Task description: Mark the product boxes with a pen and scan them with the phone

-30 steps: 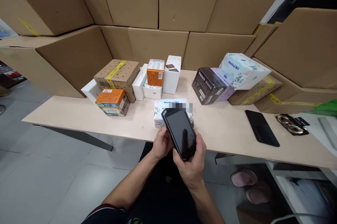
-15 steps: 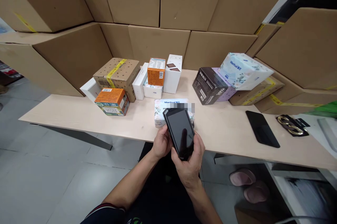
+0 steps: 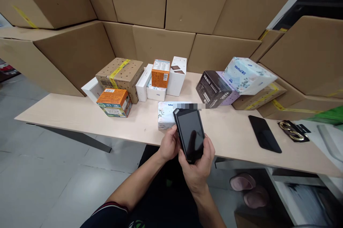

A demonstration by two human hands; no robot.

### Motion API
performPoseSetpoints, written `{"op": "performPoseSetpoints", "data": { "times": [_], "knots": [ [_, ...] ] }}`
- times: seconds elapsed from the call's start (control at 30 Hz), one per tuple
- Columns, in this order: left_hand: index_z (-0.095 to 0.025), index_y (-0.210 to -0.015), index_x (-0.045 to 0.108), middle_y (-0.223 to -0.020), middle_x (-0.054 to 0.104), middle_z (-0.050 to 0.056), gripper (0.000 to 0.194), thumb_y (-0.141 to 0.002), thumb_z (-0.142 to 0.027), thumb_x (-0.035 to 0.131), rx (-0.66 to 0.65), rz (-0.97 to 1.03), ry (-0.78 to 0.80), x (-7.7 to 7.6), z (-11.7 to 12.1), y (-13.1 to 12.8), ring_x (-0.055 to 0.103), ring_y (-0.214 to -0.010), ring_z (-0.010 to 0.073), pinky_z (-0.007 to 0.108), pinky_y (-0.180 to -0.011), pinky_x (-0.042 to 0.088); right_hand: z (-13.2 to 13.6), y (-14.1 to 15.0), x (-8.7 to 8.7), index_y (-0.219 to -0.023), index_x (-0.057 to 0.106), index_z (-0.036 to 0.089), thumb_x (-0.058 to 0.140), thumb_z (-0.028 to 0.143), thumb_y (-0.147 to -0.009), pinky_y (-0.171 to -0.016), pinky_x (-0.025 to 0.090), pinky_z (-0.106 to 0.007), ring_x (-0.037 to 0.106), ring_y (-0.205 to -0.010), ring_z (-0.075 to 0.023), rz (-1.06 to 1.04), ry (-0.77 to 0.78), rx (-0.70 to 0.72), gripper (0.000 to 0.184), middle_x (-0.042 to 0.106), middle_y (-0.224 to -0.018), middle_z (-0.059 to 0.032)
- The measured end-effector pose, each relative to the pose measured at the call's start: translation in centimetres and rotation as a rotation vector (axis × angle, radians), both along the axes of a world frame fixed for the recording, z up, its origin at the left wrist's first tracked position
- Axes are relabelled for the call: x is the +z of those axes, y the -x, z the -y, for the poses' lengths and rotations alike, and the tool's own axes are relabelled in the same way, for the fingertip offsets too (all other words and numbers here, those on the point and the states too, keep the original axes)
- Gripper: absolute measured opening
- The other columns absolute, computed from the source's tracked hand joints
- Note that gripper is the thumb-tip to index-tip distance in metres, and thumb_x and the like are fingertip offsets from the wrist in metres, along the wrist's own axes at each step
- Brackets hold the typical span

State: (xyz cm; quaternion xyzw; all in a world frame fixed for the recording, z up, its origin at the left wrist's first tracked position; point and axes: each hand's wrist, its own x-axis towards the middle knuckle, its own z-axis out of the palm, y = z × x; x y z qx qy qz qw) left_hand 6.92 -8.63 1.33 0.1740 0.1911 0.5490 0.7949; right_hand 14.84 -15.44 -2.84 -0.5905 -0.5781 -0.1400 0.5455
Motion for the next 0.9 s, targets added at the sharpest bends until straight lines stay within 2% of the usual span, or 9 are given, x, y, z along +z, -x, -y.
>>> {"op": "performPoseSetpoints", "data": {
  "times": [0.27, 0.57, 0.9],
  "knots": [
    [-0.016, -0.088, 0.075, -0.097, 0.081, 0.008, 0.029, -0.082, -0.038, 0.058, 0.074, -0.013, 0.019, 0.8, -0.4, 0.8, 0.067, -0.124, 0.0335, 0.047, -0.111, 0.051, -0.6, 1.0, 1.5, -0.160, 0.029, 0.020, 0.074, 0.029, -0.085, -0.099, 0.056, -0.061, 0.053, -0.133, -0.0353, 0.032, 0.008, 0.031, 0.088, 0.051, -0.143, -0.0228],
    [-0.016, -0.091, 0.074, -0.104, 0.081, 0.009, 0.031, -0.079, -0.042, 0.062, 0.054, 0.008, 0.020, 0.5, -0.6, 1.6, 0.065, -0.127, 0.0357, 0.049, -0.111, 0.050, -0.9, 1.3, 1.7, -0.161, 0.027, 0.020, 0.075, 0.031, -0.085, -0.098, 0.056, -0.061, 0.055, -0.132, -0.0356, 0.046, 0.020, 0.046, 0.090, 0.051, -0.145, -0.0219],
    [-0.014, -0.101, 0.075, -0.107, 0.080, 0.010, 0.037, -0.082, -0.041, 0.060, 0.047, 0.028, 0.026, 0.8, -0.5, 1.6, 0.064, -0.129, 0.0360, 0.049, -0.111, 0.050, -1.2, 1.4, 1.5, -0.160, 0.028, 0.019, 0.077, 0.027, -0.083, -0.097, 0.057, -0.062, 0.056, -0.130, -0.0365, 0.054, -0.009, 0.049, 0.092, 0.052, -0.143, -0.0231]
  ]
}}
